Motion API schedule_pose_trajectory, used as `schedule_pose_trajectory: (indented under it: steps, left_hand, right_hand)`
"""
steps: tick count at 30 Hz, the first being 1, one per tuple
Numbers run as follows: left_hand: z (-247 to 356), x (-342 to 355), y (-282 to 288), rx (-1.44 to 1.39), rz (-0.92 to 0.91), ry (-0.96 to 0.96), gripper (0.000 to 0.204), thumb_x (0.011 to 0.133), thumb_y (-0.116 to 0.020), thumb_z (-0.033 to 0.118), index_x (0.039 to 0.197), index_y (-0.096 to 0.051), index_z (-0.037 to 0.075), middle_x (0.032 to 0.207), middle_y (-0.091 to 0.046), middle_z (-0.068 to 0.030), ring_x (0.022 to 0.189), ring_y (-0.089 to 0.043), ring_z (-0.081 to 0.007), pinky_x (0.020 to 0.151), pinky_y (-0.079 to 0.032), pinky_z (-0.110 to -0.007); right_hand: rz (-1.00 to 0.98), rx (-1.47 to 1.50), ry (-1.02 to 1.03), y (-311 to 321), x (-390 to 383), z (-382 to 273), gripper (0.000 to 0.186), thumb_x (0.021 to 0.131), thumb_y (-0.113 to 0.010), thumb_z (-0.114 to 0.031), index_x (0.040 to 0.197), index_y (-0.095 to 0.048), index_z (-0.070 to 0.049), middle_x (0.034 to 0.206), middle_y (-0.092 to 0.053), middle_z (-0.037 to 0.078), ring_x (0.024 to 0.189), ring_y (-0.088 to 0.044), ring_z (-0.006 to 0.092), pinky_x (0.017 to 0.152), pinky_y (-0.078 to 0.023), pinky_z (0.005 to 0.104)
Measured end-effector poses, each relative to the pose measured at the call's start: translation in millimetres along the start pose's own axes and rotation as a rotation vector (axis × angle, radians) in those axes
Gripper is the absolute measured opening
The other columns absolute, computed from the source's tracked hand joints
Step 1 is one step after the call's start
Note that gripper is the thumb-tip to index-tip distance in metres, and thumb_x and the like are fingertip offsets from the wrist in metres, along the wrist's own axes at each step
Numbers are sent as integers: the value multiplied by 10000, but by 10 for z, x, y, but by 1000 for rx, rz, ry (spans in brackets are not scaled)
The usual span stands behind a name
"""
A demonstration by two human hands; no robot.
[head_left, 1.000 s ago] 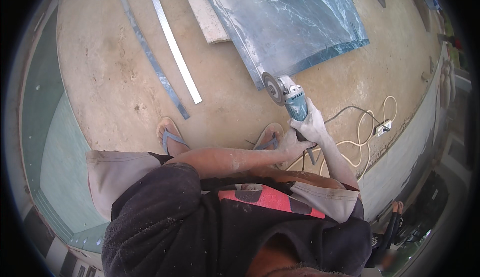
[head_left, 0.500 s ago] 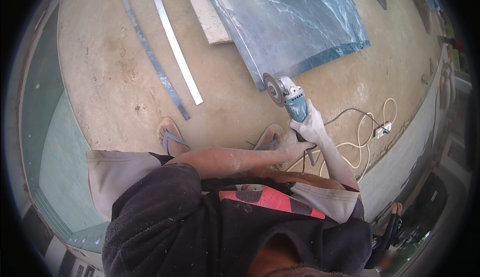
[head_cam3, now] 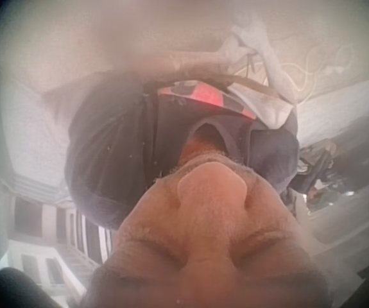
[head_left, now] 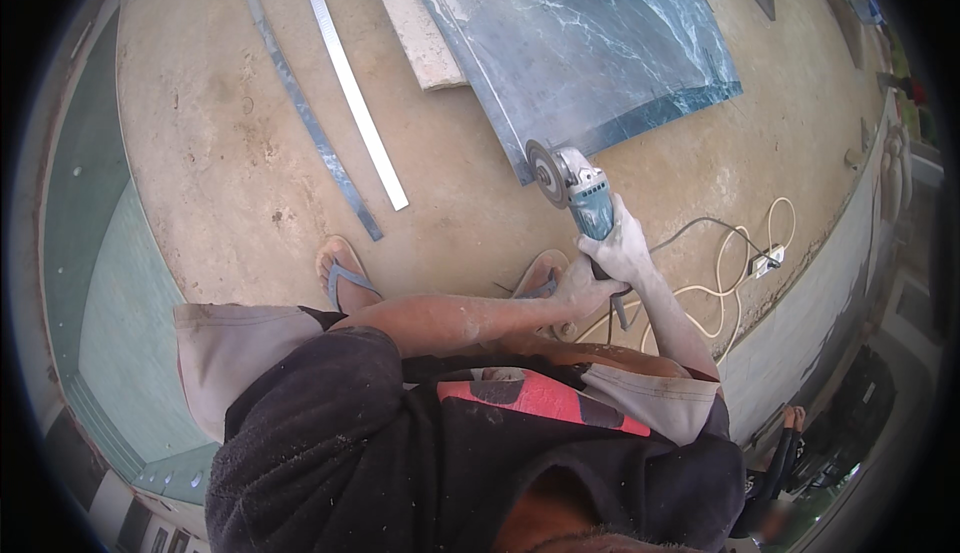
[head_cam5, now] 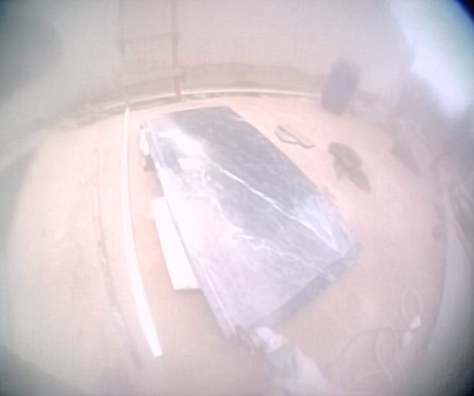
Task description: The person uses an angle grinder to cut a large marble tile while holding it steady with one hand.
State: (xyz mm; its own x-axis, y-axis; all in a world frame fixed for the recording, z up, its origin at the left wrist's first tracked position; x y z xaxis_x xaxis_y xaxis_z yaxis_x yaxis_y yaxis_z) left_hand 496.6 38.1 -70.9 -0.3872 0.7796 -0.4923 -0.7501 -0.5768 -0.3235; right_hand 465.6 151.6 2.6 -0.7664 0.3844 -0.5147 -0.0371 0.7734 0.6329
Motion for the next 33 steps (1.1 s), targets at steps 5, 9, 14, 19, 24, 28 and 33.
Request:
schedule_pose_trajectory:
  steps: [5,9,14,19,24,28,33]
  left_hand:
    - [26,5,35,-43,47,-75,642,844,-816,142,1358,-473,-31,1199,-666,-140,1103,-663,-227,946,-547,-368]
    - [224,-55,73,-66,-15,-36,641,839,-820,139,1354,-477,-29,1207,-662,-139,1123,-653,-224,956,-541,-367]
    - [218,-78,46,-69,-22,-44,645,834,-824,134,1356,-485,-35,1198,-668,-143,1122,-656,-227,957,-542,-370]
    - [11,-9,4,-39,-42,-30,595,834,-820,129,1331,-535,-30,1187,-681,-142,1128,-658,-226,958,-543,-371]
    - [96,-69,4,13,-80,-61,603,822,-831,157,1329,-552,-13,1189,-684,-140,1131,-658,-238,965,-537,-377]
    - [143,-92,11,53,-70,-63,637,814,-839,172,1337,-532,-22,1196,-678,-148,1129,-658,-245,969,-531,-377]
    - [138,-102,-3,7,-72,-58,664,823,-837,171,1357,-498,-29,1219,-665,-149,1136,-655,-240,973,-530,-374]
  right_hand:
    - [13,32,-7,15,16,-70,756,742,-789,-249,1372,-474,25,1115,-688,286,1073,-687,429,918,-539,458]
    - [-1,20,-29,35,9,-113,774,743,-785,-249,1388,-465,33,1123,-687,287,1075,-686,430,923,-538,456]
    - [7,36,26,3,-7,-20,760,756,-768,-283,1386,-444,-6,1084,-697,311,1048,-683,467,905,-544,485]
    - [3,6,15,-7,-30,3,774,747,-770,-285,1390,-443,-4,1078,-700,309,1043,-684,469,903,-545,483]
    - [6,-3,-8,-19,-77,34,798,738,-771,-295,1403,-438,-4,1083,-702,304,1045,-685,465,904,-544,481]
    - [-14,-10,-51,-23,-96,35,818,739,-767,-303,1423,-429,-9,1085,-702,300,1048,-685,460,911,-543,477]
    - [-5,-22,-40,-38,-100,80,821,740,-762,-302,1430,-425,-10,1084,-702,300,1051,-685,456,915,-542,475]
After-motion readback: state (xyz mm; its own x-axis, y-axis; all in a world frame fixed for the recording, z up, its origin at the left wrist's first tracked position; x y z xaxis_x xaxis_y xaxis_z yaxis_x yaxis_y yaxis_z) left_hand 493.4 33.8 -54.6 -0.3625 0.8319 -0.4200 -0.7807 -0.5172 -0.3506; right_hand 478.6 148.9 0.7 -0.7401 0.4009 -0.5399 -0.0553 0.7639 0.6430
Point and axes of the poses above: each hand's wrist, its own x-axis towards the middle knuckle, its own y-axis out of the back of the hand, z = x × y, the point moved 4 cm from there along x, towards the middle knuckle
